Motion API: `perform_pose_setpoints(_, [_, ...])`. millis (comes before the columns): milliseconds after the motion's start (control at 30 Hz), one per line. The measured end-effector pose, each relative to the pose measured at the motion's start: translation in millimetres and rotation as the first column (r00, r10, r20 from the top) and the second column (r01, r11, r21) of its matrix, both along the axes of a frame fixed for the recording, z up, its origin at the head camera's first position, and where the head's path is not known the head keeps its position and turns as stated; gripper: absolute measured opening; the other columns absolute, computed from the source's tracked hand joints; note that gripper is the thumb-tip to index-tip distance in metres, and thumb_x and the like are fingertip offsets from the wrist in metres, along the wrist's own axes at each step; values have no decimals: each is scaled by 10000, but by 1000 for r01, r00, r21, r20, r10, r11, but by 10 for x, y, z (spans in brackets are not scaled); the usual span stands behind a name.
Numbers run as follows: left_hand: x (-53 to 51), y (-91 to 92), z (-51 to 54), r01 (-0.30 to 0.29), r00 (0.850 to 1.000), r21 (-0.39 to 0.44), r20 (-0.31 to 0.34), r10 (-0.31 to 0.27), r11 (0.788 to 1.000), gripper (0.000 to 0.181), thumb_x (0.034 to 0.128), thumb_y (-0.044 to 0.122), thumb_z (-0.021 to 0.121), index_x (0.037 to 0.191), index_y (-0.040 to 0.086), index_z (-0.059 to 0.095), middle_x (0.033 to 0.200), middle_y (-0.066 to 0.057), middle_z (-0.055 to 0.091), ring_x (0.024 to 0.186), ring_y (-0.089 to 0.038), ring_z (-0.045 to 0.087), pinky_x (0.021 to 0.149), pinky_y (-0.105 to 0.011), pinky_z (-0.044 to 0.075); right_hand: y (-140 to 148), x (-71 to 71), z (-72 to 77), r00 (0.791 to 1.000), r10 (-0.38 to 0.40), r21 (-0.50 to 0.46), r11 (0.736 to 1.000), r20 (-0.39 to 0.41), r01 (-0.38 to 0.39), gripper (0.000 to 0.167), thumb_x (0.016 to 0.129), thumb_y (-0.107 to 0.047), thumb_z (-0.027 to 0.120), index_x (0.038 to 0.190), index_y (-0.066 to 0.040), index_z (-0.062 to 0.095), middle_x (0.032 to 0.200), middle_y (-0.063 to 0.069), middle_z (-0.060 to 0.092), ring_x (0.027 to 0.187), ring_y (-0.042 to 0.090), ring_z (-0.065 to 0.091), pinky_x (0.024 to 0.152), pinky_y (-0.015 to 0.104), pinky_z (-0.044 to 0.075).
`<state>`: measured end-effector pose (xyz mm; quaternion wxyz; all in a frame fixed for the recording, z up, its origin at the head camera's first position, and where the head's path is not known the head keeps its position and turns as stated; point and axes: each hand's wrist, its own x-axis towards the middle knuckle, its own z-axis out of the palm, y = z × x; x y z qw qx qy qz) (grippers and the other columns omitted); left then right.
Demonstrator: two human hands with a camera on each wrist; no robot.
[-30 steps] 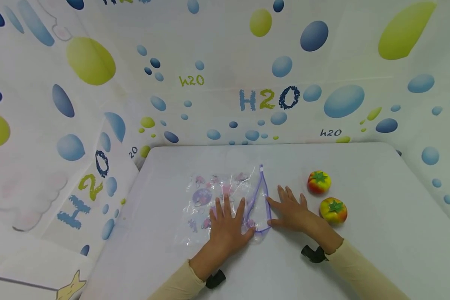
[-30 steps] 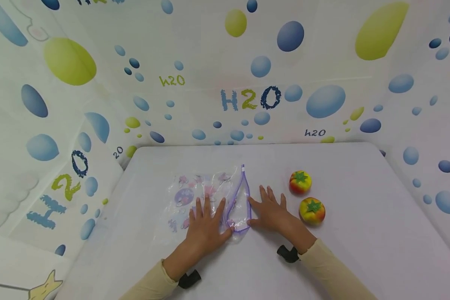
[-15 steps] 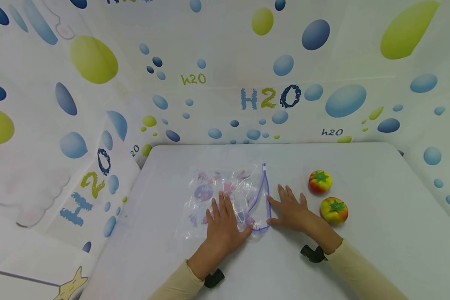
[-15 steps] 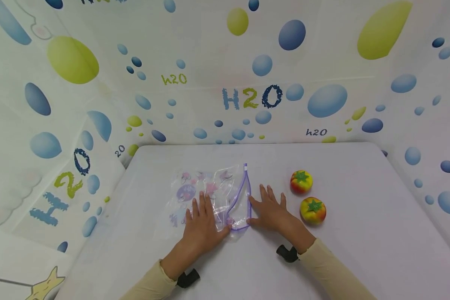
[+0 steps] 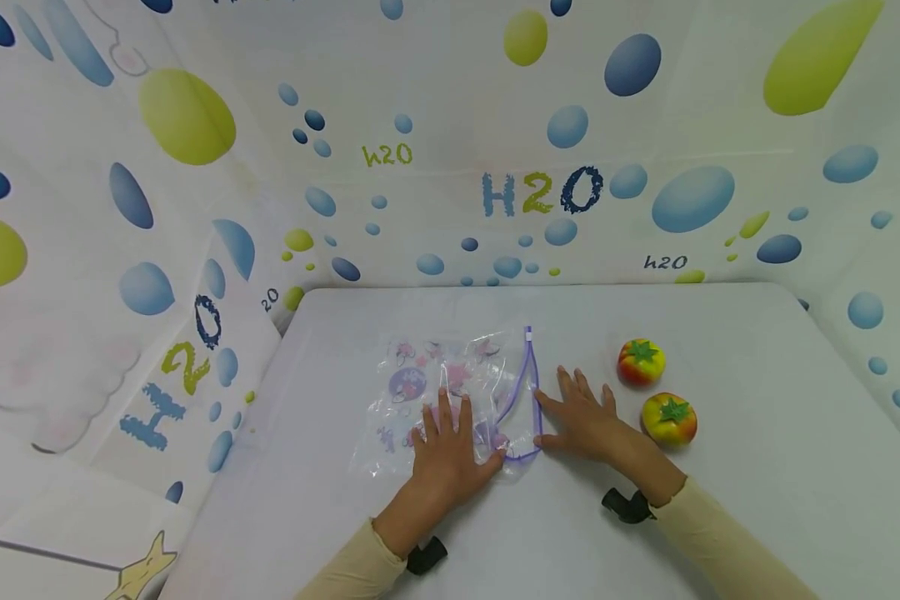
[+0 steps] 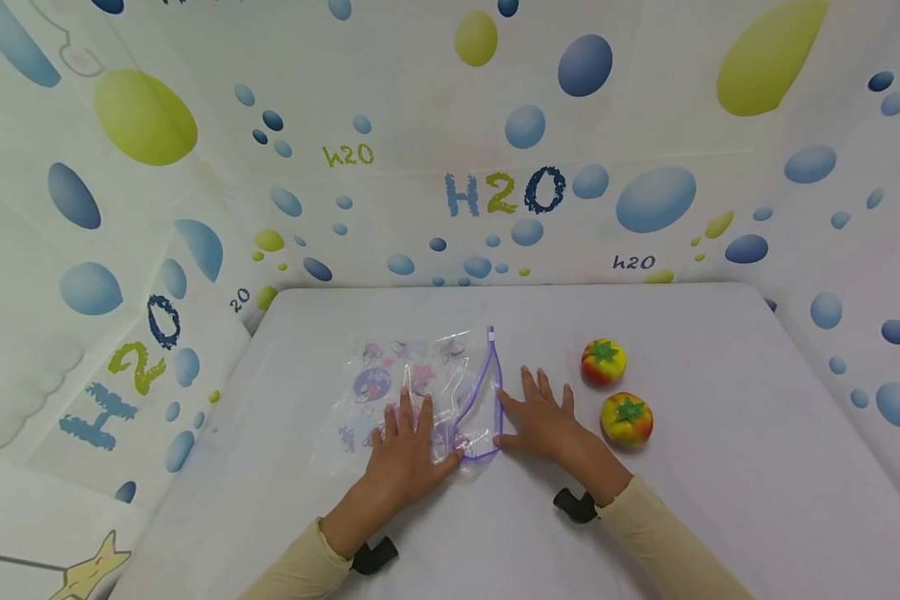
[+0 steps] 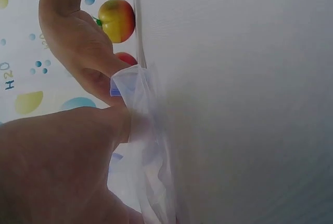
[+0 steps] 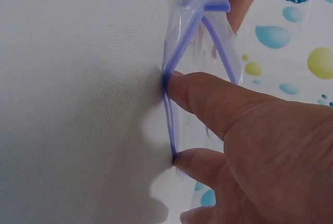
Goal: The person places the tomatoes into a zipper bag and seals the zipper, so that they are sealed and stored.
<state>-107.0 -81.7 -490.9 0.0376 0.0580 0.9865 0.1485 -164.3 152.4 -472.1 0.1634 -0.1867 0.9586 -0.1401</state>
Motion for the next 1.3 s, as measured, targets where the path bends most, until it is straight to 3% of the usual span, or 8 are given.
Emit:
perform_pose_setpoints(467, [-12, -1, -15, 19, 1000, 8, 14, -20, 1000, 946, 957, 608, 642, 1620, -2, 356, 1684, -345, 229, 1489, -636, 291, 1115, -768, 342, 18, -4, 7, 1000, 1, 2, 1000, -7, -1, 802, 913, -496, 780, 1588, -168, 496, 1721, 292, 178, 1574, 568, 108, 1158, 829, 74])
perform_pose_setpoints(933, [-16, 3, 0, 20, 999, -46, -46, -22, 999, 943, 935, 631, 660, 1571, -27, 434, 1633, -358, 336, 1444, -640, 368, 1061, -765, 405, 27, -21, -23, 999, 29, -1, 1000, -29, -29, 777, 954, -483, 738, 1603, -153, 468, 1734, 254, 183, 1589, 534, 104, 1189, 794, 56])
perform_pose_setpoints(1067, [-24, 8, -8, 18, 999, -46, -41, -20, 999, 956, 926, 638, 670, 1564, -34, 438, 1630, -360, 338, 1444, -643, 365, 1061, -767, 402, 85, 5, 45, 997, 22, -30, 999, -71, -24, 742, 981, -462, 713, 1601, -135, 467, 1717, 229, 267, 1579, 513, 197, 1203, 767, 127])
perform_pose_setpoints(1300, [-46, 13, -12, 4, 1000, -79, -21, -6, 997, 978, 925, 667, 651, 1578, -22, 417, 1646, -345, 324, 1463, -629, 347, 1074, -763, 393, 237, 2, 192, 986, 16, -58, 998, -166, -26, 753, 973, -434, 742, 1594, -108, 469, 1626, 218, 453, 1492, 451, 430, 1155, 694, 354])
